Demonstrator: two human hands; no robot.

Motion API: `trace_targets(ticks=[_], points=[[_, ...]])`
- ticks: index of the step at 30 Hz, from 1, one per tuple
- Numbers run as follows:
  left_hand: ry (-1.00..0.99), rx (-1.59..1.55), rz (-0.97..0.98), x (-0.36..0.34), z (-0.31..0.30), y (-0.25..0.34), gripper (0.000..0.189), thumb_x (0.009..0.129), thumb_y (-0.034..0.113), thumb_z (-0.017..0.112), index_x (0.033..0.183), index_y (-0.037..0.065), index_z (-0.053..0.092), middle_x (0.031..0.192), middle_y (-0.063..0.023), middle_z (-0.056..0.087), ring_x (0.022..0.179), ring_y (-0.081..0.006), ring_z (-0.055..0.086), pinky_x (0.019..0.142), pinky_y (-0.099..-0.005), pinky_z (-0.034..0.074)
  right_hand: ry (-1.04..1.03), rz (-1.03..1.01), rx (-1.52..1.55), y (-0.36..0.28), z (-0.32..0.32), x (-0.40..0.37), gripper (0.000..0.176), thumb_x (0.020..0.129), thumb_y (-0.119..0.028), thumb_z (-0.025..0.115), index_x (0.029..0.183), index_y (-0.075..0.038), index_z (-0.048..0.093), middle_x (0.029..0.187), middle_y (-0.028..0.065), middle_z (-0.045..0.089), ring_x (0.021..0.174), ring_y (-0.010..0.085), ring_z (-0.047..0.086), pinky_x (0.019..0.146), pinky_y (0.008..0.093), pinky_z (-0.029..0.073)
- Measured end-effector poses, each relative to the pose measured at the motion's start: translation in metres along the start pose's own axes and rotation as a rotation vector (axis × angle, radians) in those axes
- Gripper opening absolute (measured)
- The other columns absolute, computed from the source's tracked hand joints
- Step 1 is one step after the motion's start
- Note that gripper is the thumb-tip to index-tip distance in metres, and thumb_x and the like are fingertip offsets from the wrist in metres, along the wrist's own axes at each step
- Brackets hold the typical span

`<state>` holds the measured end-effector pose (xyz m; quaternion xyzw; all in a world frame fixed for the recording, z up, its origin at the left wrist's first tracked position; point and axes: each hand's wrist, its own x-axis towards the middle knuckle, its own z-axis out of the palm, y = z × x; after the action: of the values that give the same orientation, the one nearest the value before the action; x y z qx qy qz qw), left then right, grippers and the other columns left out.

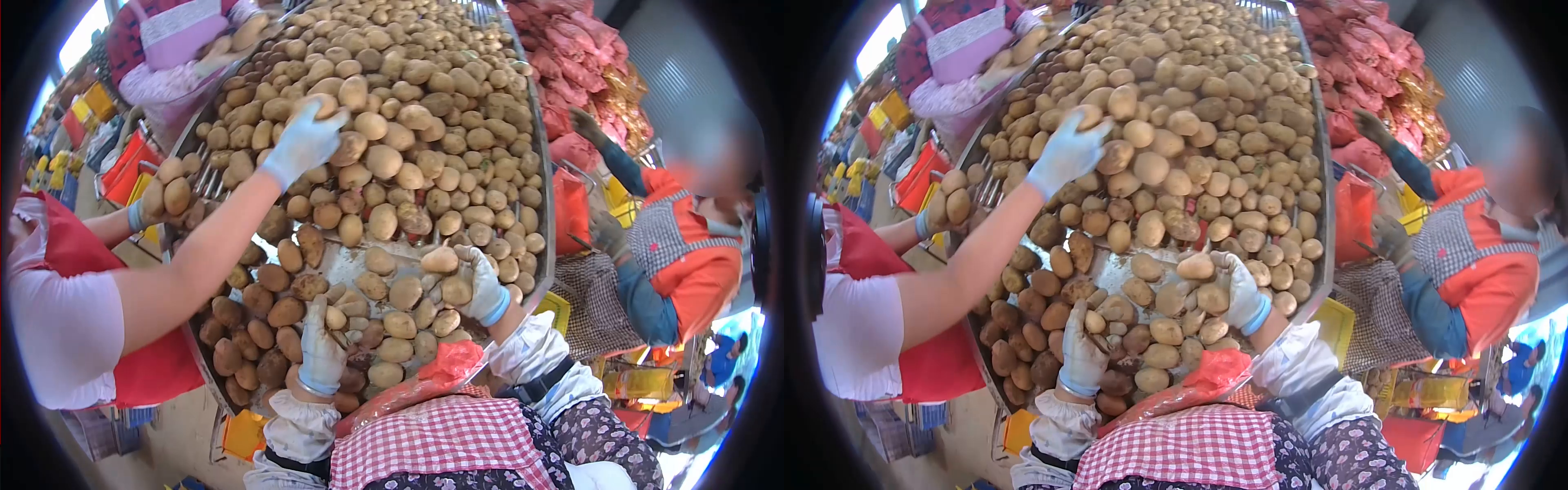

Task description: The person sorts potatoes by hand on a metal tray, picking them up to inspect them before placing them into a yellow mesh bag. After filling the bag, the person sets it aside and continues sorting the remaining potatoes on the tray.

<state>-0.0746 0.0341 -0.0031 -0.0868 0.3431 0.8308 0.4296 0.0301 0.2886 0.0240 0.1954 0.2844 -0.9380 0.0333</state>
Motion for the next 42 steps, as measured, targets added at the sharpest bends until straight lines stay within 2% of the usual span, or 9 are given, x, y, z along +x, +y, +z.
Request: trace_targets(ticks=[6, 10, 14, 24, 27, 30, 36, 39, 42], points=[[-0.19, 0.187, -0.085, -0.006, 0.064, -0.014, 0.045, 0.102, 0.035, 0.039, 0.132, 0.003, 0.046, 0.095, -0.0058, 0.062, 0.075, -0.0142, 0.06, 0.066, -0.0281, 0.051, 0.061, -0.115, -0.163, 0.026, 0.029, -0.04, 0.049, 0.097, -0.032, 0.034, 0.129, 0.002, 0.048, 0.113, 0.023, 0.062, 0.08, 0.0322, 0.066, 0.069, 0.0421, 0.056], [-0.409, 0.668, 0.256, -0.005, 0.078, -0.031, 0.044, 0.102, 0.037, 0.041, 0.126, 0.002, 0.054, 0.1, -0.0019, 0.06, 0.08, -0.0101, 0.059, 0.071, -0.0269, 0.05, 0.059, -0.32, -0.524, 0.033, 0.048, -0.068, 0.044, 0.098, -0.019, 0.047, 0.137, 0.002, 0.042, 0.117, 0.0091, 0.061, 0.094, 0.0148, 0.061, 0.081, 0.0282, 0.051], [-0.349, 0.646, -0.117, -0.018, 0.086, -0.03, 0.035, 0.097, 0.026, 0.057, 0.122, 0.001, 0.057, 0.105, -0.002, 0.062, 0.093, -0.0088, 0.058, 0.078, -0.0234, 0.049, -0.006, -0.307, -0.751, 0.027, 0.043, -0.089, 0.053, 0.098, -0.018, 0.053, 0.144, -0.004, 0.034, 0.121, 0.0067, 0.058, 0.108, 0.0108, 0.054, 0.092, 0.0281, 0.046], [-0.314, 1.319, 1.013, -0.021, 0.096, -0.062, 0.043, 0.081, 0.014, 0.076, 0.118, 0.0, 0.057, 0.11, -0.0141, 0.062, 0.102, -0.0238, 0.061, 0.086, -0.0334, 0.05, 0.105, -0.494, -1.336, 0.007, 0.041, -0.096, 0.049, 0.093, -0.032, 0.058, 0.13, -0.001, 0.051, 0.11, 0.0139, 0.065, 0.101, 0.0128, 0.061, 0.088, 0.0275, 0.048], [-0.375, 1.272, 0.593, -0.035, 0.116, -0.051, 0.049, 0.084, 0.017, 0.073, 0.126, 0.0, 0.055, 0.111, -0.0143, 0.062, 0.1, -0.0251, 0.062, 0.086, -0.0334, 0.049, 0.152, -0.444, -0.665, 0.024, 0.031, -0.088, 0.039, 0.099, -0.031, 0.048, 0.119, 0.001, 0.059, 0.103, 0.0084, 0.066, 0.093, 0.0143, 0.06, 0.083, 0.0293, 0.049], [-0.366, 1.244, 0.695, -0.031, 0.115, -0.055, 0.045, 0.086, 0.016, 0.071, 0.125, -0.001, 0.056, 0.11, -0.0138, 0.062, 0.1, -0.0229, 0.061, 0.086, -0.0326, 0.049, 0.127, -0.491, -0.786, 0.02, 0.02, -0.082, 0.038, 0.101, -0.029, 0.045, 0.115, 0.002, 0.061, 0.101, 0.0063, 0.066, 0.093, 0.0135, 0.059, 0.083, 0.0287, 0.048], [-0.249, 0.626, 0.248, -0.023, 0.113, -0.067, 0.039, 0.094, 0.023, 0.062, 0.127, 0.004, 0.053, 0.112, -0.0087, 0.061, 0.097, -0.0183, 0.062, 0.08, -0.0271, 0.052, 0.257, -0.355, -0.853, 0.024, 0.021, -0.073, 0.035, 0.102, -0.029, 0.044, 0.11, -0.001, 0.063, 0.094, 0.0051, 0.067, 0.085, 0.013, 0.059, 0.074, 0.0307, 0.049], [-0.262, 0.185, -0.139, -0.015, 0.115, -0.067, 0.042, 0.1, 0.035, 0.049, 0.129, 0.006, 0.049, 0.104, -0.004, 0.063, 0.077, -0.0064, 0.062, 0.058, -0.0168, 0.05, 0.387, -0.468, -1.318, 0.021, 0.016, -0.068, 0.033, 0.099, -0.03, 0.048, 0.111, -0.002, 0.062, 0.092, 0.0179, 0.068, 0.085, 0.0274, 0.066, 0.073, 0.0364, 0.051], [-0.218, 0.241, -0.217, -0.013, 0.118, -0.063, 0.039, 0.1, 0.034, 0.05, 0.127, 0.007, 0.051, 0.104, -0.0036, 0.063, 0.078, -0.0056, 0.062, 0.059, -0.016, 0.049, 0.375, -0.249, -1.043, 0.012, 0.012, -0.073, 0.031, 0.097, -0.029, 0.05, 0.111, -0.004, 0.063, 0.096, 0.0219, 0.067, 0.091, 0.0352, 0.065, 0.075, 0.0399, 0.051]])
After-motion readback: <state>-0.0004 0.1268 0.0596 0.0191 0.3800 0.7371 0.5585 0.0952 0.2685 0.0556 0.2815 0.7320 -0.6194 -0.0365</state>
